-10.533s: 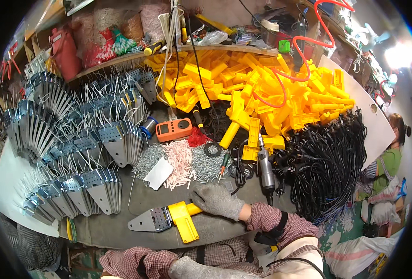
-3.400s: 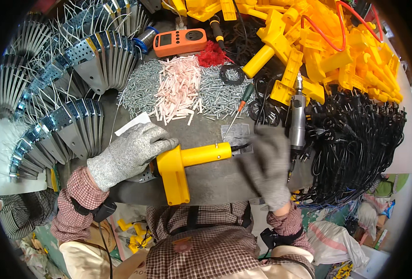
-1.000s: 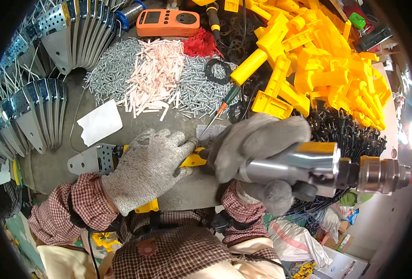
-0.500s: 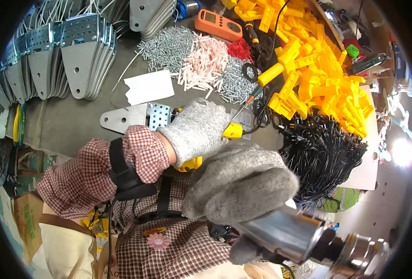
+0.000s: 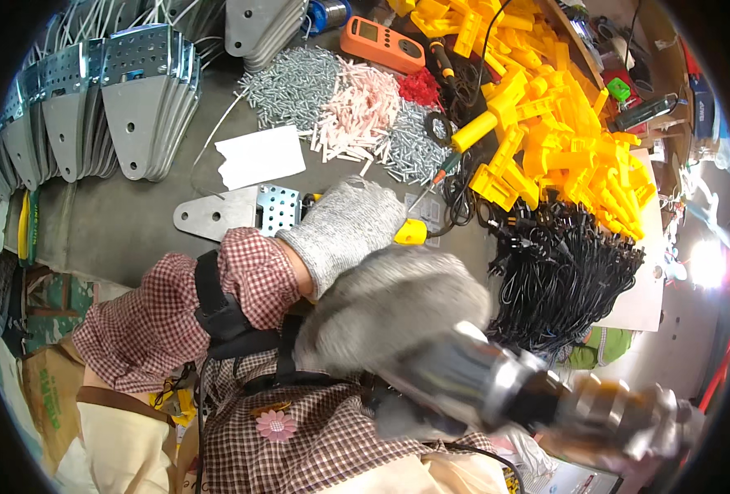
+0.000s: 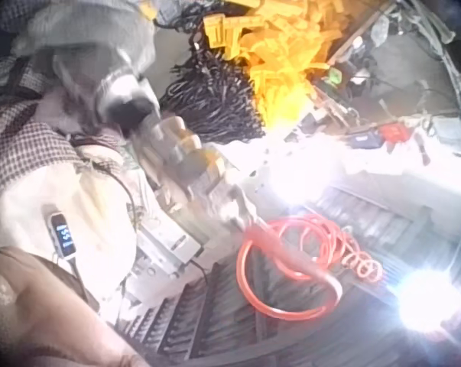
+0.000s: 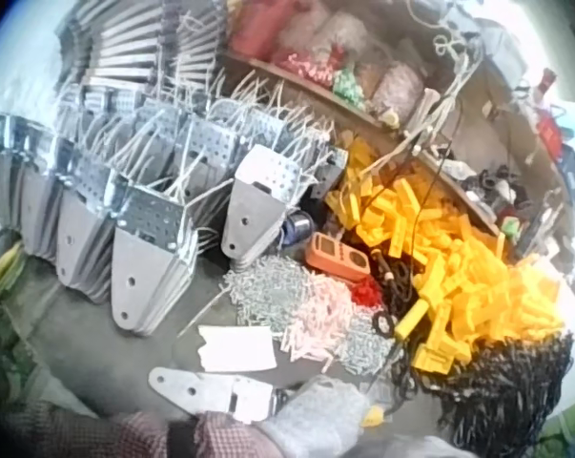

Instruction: Assembling industrial or lighting components using metal plates, plastic parts, and wiring with various hand and power tools.

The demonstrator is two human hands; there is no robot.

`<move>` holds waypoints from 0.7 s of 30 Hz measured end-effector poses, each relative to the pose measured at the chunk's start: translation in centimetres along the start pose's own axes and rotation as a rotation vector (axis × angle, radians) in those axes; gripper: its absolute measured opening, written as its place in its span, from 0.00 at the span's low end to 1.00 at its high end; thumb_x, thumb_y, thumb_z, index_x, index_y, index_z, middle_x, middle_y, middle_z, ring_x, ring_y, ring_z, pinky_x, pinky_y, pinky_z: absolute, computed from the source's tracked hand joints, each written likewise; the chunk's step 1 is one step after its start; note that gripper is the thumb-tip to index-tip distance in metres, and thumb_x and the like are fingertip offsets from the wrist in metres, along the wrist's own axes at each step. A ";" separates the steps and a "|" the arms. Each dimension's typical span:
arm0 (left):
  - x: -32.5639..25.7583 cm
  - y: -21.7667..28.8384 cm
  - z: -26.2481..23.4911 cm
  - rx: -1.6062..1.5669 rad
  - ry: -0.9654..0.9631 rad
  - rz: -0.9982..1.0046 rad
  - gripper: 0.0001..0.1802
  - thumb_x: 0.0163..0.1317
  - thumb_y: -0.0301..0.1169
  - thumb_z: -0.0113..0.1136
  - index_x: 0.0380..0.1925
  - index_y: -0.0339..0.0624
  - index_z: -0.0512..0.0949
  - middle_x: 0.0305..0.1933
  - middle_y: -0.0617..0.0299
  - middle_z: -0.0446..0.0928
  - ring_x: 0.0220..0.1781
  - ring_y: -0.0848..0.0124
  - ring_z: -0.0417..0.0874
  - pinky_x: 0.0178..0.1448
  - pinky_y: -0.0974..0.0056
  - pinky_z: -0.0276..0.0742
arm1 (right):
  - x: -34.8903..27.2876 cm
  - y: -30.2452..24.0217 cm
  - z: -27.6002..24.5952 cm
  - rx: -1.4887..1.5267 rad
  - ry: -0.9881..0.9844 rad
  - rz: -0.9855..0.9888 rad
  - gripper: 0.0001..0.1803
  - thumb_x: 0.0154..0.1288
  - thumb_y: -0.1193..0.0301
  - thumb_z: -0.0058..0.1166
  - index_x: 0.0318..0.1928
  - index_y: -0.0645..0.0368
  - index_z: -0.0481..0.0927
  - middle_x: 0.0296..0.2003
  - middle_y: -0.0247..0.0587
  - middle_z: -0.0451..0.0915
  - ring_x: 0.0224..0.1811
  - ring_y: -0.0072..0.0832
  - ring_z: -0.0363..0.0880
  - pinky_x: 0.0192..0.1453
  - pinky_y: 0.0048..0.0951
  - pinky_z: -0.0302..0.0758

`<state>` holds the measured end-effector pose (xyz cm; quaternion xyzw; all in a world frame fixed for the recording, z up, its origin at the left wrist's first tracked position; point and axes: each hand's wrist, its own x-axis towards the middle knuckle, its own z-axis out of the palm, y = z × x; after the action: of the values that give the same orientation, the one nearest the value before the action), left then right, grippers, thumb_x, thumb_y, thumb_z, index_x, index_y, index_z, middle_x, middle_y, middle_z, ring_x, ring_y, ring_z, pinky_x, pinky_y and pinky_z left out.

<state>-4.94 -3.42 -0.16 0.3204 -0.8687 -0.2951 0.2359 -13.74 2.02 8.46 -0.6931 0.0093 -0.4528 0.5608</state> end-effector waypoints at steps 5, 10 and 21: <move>-0.2 0.0 0.0 0.038 -0.001 -0.006 0.15 0.55 0.37 0.68 0.37 0.37 0.84 0.35 0.47 0.83 0.42 0.50 0.85 0.51 0.49 0.79 | -2.2 -3.2 -0.8 -0.120 0.112 -0.099 0.27 0.66 0.54 0.67 0.52 0.60 0.74 0.35 0.44 0.80 0.22 0.30 0.83 0.21 0.31 0.83; 0.3 1.1 -0.5 0.119 -0.100 -0.043 0.17 0.56 0.39 0.69 0.39 0.37 0.83 0.37 0.49 0.83 0.43 0.51 0.85 0.51 0.50 0.79 | -3.6 -1.4 -1.6 -0.142 0.073 -0.101 0.26 0.66 0.57 0.69 0.50 0.64 0.73 0.31 0.44 0.81 0.23 0.30 0.83 0.23 0.34 0.85; -4.9 -3.9 -7.2 -0.231 -0.200 -0.242 0.29 0.67 0.48 0.63 0.62 0.44 0.78 0.49 0.44 0.84 0.52 0.48 0.86 0.59 0.50 0.81 | 3.2 0.0 -4.0 -0.186 0.553 0.141 0.16 0.62 0.65 0.64 0.48 0.56 0.78 0.29 0.50 0.81 0.21 0.29 0.77 0.20 0.27 0.72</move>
<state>4.33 -5.05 1.37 0.3622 -0.8033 -0.4495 0.1465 -14.38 -2.74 10.32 -0.5895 0.2512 -0.5817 0.5011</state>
